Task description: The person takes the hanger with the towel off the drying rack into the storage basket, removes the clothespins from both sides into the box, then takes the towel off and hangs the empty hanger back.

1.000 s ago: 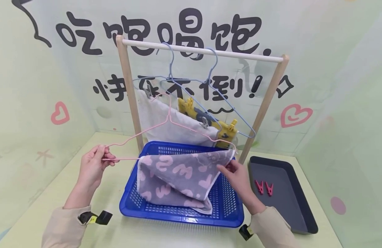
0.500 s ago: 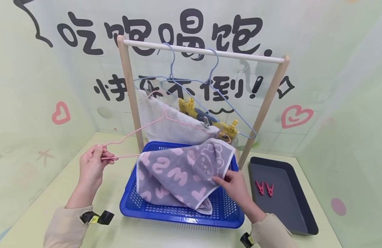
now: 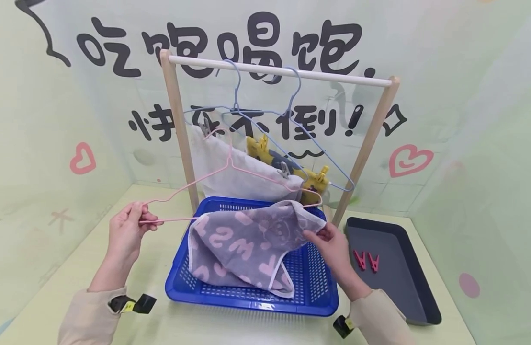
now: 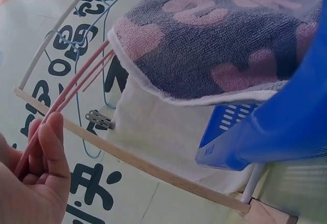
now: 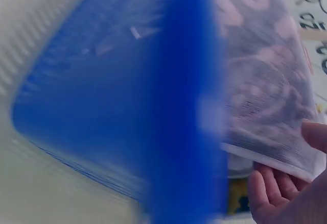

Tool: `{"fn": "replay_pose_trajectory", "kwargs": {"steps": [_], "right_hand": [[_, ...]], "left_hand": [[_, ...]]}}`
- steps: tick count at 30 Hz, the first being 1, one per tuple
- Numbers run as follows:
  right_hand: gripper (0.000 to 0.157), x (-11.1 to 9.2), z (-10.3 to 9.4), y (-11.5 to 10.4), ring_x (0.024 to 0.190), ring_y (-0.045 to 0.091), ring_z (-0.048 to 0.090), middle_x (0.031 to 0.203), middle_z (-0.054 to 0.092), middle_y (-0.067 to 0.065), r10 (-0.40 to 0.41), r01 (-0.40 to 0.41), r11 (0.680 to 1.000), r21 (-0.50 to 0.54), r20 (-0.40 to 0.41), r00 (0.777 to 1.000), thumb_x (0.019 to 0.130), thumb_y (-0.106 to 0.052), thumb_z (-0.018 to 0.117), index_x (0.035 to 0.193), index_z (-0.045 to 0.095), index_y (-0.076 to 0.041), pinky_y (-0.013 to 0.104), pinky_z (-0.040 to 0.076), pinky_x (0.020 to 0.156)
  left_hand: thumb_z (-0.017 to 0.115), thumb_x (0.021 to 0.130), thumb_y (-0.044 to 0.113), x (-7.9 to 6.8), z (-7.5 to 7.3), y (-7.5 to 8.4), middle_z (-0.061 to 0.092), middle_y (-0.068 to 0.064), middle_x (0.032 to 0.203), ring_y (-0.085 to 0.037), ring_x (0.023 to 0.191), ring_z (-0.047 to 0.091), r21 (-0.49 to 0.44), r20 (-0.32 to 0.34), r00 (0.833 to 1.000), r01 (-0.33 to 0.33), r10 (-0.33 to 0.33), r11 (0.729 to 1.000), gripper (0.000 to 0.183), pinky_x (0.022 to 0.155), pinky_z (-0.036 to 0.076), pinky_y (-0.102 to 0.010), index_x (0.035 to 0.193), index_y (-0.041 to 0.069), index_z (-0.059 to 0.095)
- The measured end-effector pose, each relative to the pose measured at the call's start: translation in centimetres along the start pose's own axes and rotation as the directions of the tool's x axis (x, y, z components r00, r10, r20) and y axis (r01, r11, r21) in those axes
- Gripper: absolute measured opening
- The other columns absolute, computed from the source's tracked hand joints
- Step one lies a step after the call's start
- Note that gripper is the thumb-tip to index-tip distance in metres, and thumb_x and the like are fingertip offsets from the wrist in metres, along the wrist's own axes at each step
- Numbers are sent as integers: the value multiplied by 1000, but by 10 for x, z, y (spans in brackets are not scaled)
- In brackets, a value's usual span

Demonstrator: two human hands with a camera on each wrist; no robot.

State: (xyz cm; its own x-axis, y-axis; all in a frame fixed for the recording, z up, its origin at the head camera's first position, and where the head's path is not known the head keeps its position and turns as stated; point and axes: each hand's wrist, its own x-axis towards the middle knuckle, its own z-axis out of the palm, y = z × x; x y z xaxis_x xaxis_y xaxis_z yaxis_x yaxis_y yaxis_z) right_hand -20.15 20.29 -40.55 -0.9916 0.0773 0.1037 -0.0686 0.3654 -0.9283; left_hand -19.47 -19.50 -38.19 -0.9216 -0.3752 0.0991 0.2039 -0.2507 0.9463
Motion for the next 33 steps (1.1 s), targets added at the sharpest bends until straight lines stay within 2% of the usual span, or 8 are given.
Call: {"fn": "replay_pose_trajectory", "kwargs": {"steps": [2,4,10,17,22,26,30,33], "right_hand": [[38,6,-2,-4,78,4,59,96,68,9,5,-4,1000,27,-29,1000,87,-16,69,116,58,5,16,49,73],[38,10,-3,-7,80,8,58,96,67,9,9,-8,1000,19,-21,1000,88,-19,68,116,58,5,17,49,74],[43,17,2,-12,89,18,58,110,63,20,-3,10,997,-72,93,996,89,-21,66,121,58,6,29,50,80],[24,16,7,-10,73,12,57,85,69,11,-45,53,997,-63,126,991,86,-13,69,99,68,7,25,49,66],[15,10,5,-4,68,11,55,81,68,12,-122,154,981,-118,243,962,82,-6,71,91,69,7,22,49,60],[14,4,2,1,66,13,55,80,67,12,-111,172,974,-146,350,930,82,-5,70,89,69,7,22,51,59],[15,0,1,4,64,14,55,78,67,10,-94,173,970,-171,393,915,82,-7,71,88,69,6,23,51,57],[14,1,2,7,62,12,53,76,66,9,-105,192,961,-198,382,918,80,-7,73,86,70,5,21,49,55]], "left_hand": [[42,101,16,0,-1,0,62,0,58,-10,51,64,-3,14,1000,-6,6,1000,31,47,49,-17,73,7,53],[42,101,16,0,-1,0,62,0,58,-10,52,64,-7,27,1000,-8,8,1000,31,47,49,-17,73,7,53],[41,101,16,-1,-1,-1,62,1,59,-9,53,64,-19,62,998,-6,7,1000,31,48,49,-17,74,7,53],[41,101,17,-1,0,-2,61,1,59,-9,52,64,-26,37,999,-7,8,1000,31,48,49,-17,74,7,53],[42,101,18,1,0,-2,62,1,59,-8,52,63,-11,-6,1000,-6,6,1000,30,48,50,-17,75,7,52],[42,101,19,1,0,-1,62,1,59,-9,52,63,-4,-19,1000,4,-4,1000,30,49,50,-17,76,6,52],[42,101,19,2,0,-1,62,1,60,-9,52,63,2,-14,1000,17,-17,1000,30,49,50,-17,76,6,53],[42,101,19,2,-1,-2,62,1,60,-9,53,63,1,3,1000,18,-18,1000,30,49,50,-17,76,7,53]]}}
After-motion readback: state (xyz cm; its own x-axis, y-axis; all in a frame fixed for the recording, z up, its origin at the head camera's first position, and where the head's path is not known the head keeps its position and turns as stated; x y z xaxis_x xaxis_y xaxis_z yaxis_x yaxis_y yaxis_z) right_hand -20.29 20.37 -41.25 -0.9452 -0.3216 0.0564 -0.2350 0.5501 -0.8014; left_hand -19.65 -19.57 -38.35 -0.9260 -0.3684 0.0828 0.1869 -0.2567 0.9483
